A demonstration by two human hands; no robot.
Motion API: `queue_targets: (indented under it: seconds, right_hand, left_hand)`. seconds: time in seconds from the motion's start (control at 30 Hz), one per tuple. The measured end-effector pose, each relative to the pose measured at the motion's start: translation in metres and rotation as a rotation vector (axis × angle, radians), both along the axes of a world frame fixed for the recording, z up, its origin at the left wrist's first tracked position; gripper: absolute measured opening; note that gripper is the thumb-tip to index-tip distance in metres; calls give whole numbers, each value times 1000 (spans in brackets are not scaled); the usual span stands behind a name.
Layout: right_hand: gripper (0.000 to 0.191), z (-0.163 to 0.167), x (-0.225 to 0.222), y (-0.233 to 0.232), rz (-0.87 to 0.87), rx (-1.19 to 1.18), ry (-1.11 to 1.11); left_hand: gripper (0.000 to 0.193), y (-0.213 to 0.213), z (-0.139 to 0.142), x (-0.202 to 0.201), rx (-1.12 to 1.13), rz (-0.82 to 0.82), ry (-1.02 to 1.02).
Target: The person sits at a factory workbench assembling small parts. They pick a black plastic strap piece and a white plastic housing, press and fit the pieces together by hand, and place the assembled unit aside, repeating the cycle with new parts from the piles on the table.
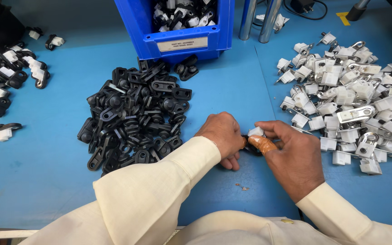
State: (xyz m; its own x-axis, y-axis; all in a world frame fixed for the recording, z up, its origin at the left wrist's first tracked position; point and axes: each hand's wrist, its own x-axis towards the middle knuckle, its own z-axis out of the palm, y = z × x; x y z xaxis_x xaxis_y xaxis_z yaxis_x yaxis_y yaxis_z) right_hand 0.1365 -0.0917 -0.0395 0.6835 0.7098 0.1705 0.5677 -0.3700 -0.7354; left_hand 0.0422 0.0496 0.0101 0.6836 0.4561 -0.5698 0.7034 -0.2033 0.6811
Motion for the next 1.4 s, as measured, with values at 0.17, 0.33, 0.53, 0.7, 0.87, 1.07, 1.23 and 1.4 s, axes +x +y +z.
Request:
queue_targets:
  seconds: [0.17,0.33,0.53,0.7,0.87,1.07,1.23,1.4]
  right_hand:
    - [39,-5,1,3,12,62,-11]
    - [43,1,0,-4,263,76,-409]
    - [31,16,10,9,259,-175,-281]
    - [30,21,20,19,166,-248,39]
    - [30,13,33,22,213,-203,38]
    - [41,2,45,24,199,-204,363]
    - [41,-4,51,28,244,-192,455]
    - [31,-7,50,30,193,-198,517]
  left_hand:
    - [22,0,-3,4,-1,11,48]
    - [16,9,-4,7,-211,114,-28]
    - [19,0,6,10,188,-44,138]
    - [13,-12,6,0,137,77,42]
    - [10,-20,-10,-15,-78,304,-182]
    - [13,-21,-28,-12,-102,305,-211]
    - [13,-11,-29,-7,-71,265,-202]
    - [11,-15,-29,-6,-48,281,-185]
